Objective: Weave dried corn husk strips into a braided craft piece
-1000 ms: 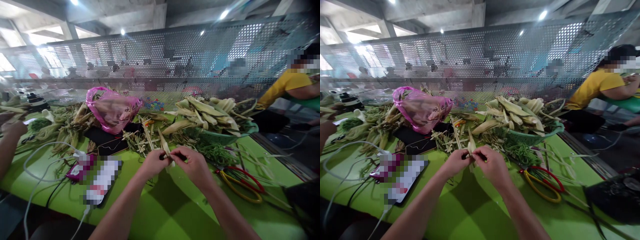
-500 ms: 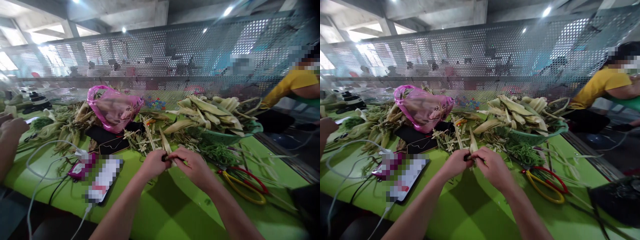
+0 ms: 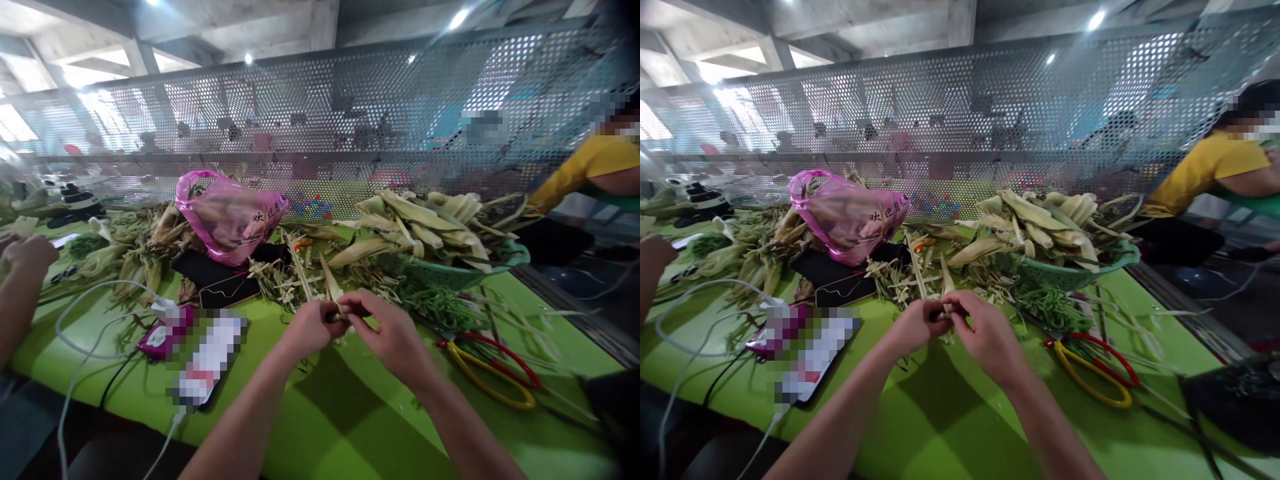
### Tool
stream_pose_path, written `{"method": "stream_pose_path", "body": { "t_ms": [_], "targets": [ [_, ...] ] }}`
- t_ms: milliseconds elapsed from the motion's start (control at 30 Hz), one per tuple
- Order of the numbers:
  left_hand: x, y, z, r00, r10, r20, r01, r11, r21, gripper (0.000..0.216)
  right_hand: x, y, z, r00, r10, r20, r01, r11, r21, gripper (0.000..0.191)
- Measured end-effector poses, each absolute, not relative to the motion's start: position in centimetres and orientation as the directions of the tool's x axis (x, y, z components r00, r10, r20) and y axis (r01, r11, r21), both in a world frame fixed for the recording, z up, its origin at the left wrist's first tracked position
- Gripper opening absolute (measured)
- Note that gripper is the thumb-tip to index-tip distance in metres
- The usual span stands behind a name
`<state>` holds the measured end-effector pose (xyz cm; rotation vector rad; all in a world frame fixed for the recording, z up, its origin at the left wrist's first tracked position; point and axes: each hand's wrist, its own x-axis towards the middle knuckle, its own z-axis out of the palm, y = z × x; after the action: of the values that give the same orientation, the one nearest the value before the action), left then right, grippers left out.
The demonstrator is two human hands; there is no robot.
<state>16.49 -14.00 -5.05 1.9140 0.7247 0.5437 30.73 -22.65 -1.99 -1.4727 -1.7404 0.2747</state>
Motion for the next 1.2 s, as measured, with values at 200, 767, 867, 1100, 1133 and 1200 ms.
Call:
{"method": "stream_pose_path", "body": {
  "t_ms": [200, 767, 867, 1100, 1133, 1200],
  "targets": [
    [16.9, -14.3, -4.7, 0.710, 0.700, 0.076, 0.095, -0.202, 0.975, 0.020, 30.1, -22.8, -2.0, 0.035, 0.857, 0.514, 0.743, 0.322, -0.587, 0.024],
    [18.5, -15.3, -4.7, 0.382, 0.914, -0.134, -0.509, 0.329, 0.795, 0.029, 26.9, -21.1, -4.5, 0.133, 0.781, 0.610, 0.975, 0.008, -0.222, 0.009],
    [18.5, -15.2, -4.8, 0.389, 0.914, -0.117, -0.517, 0.321, 0.793, 0.029, 26.9, -20.9, -4.4, 0.108, 0.752, 0.650, 0.964, 0.079, -0.252, 0.014],
    [17.2, -13.6, -4.5, 0.230, 0.968, -0.103, -0.303, 0.172, 0.937, 0.029, 27.7, -21.4, -4.0, -0.040, 0.845, 0.534, 0.932, 0.224, -0.284, 0.015],
    [17.0, -13.4, -4.5, 0.215, 0.972, -0.092, -0.276, 0.151, 0.949, 0.028, 27.7, -21.6, -3.8, -0.071, 0.862, 0.501, 0.926, 0.244, -0.288, 0.015],
    [16.8, -13.1, -4.5, 0.220, 0.973, -0.071, -0.251, 0.127, 0.960, 0.028, 27.9, -21.9, -3.3, -0.118, 0.882, 0.456, 0.902, 0.287, -0.321, 0.016]
  ]
}}
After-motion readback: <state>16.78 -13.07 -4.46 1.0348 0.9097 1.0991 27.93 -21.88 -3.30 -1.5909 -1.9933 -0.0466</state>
